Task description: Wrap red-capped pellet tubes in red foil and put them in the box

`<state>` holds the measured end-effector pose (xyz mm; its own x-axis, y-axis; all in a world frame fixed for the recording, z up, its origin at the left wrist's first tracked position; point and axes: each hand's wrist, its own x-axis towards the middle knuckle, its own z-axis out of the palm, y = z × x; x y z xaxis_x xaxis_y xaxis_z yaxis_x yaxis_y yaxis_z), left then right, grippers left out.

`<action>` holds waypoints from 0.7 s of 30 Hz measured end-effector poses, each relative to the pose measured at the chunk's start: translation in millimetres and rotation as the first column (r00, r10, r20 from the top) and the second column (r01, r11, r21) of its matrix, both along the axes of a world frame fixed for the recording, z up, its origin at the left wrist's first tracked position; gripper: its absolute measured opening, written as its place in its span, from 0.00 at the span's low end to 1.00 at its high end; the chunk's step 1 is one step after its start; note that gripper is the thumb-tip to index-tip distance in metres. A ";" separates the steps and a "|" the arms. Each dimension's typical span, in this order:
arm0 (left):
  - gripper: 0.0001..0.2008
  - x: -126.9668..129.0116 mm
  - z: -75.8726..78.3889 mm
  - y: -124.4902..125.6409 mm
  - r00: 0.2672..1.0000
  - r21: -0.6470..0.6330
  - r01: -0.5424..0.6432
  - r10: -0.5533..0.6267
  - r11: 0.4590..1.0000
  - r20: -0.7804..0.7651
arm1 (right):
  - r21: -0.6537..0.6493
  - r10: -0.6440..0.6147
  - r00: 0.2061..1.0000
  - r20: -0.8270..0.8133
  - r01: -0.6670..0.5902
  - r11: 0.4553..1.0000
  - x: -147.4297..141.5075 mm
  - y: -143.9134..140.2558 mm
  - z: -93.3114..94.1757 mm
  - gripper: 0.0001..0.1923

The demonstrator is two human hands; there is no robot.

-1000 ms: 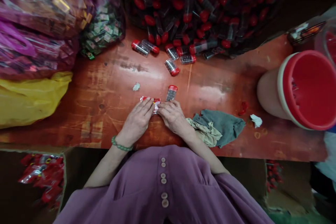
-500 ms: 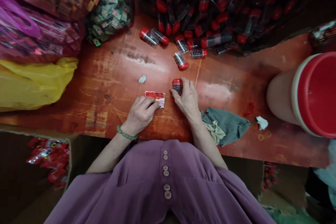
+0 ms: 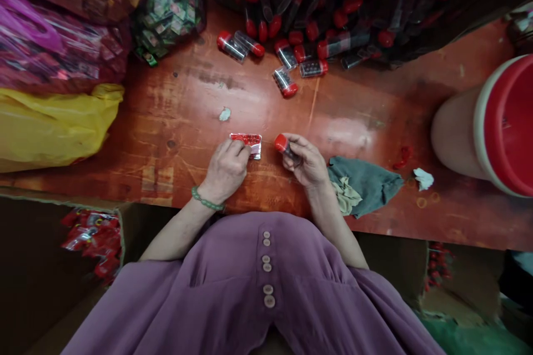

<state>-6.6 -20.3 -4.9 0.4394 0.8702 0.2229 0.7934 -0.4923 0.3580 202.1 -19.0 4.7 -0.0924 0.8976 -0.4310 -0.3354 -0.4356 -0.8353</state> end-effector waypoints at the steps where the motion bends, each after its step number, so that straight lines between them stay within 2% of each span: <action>1: 0.16 -0.4 -1.8 0.5 1.000 0.036 -0.012 0.011 0.999 0.008 | -0.021 0.001 0.999 -0.053 -0.002 1.000 -0.9 -3.4 1.8 0.17; 5: 0.15 -1.2 -4.0 1.5 0.998 0.089 -0.051 0.046 0.995 0.053 | -0.006 0.005 0.993 -0.121 -0.006 1.000 -3.9 -12.8 5.8 0.21; 12: 0.15 -3.7 7.0 3.7 0.984 -0.039 -0.001 0.008 0.999 0.179 | 0.023 -0.017 0.995 -0.096 0.019 1.000 -5.2 -14.1 5.7 0.22; 18: 0.08 -5.8 4.1 9.8 0.938 -0.085 -0.101 0.124 0.991 0.324 | -0.027 -0.028 0.993 -0.115 0.025 0.999 -4.7 -12.9 4.1 0.21; 21: 0.06 -5.4 7.2 11.1 0.918 -0.072 -0.106 0.125 0.992 0.377 | -0.044 -0.037 0.993 -0.113 0.032 0.998 -4.2 -12.4 7.2 0.21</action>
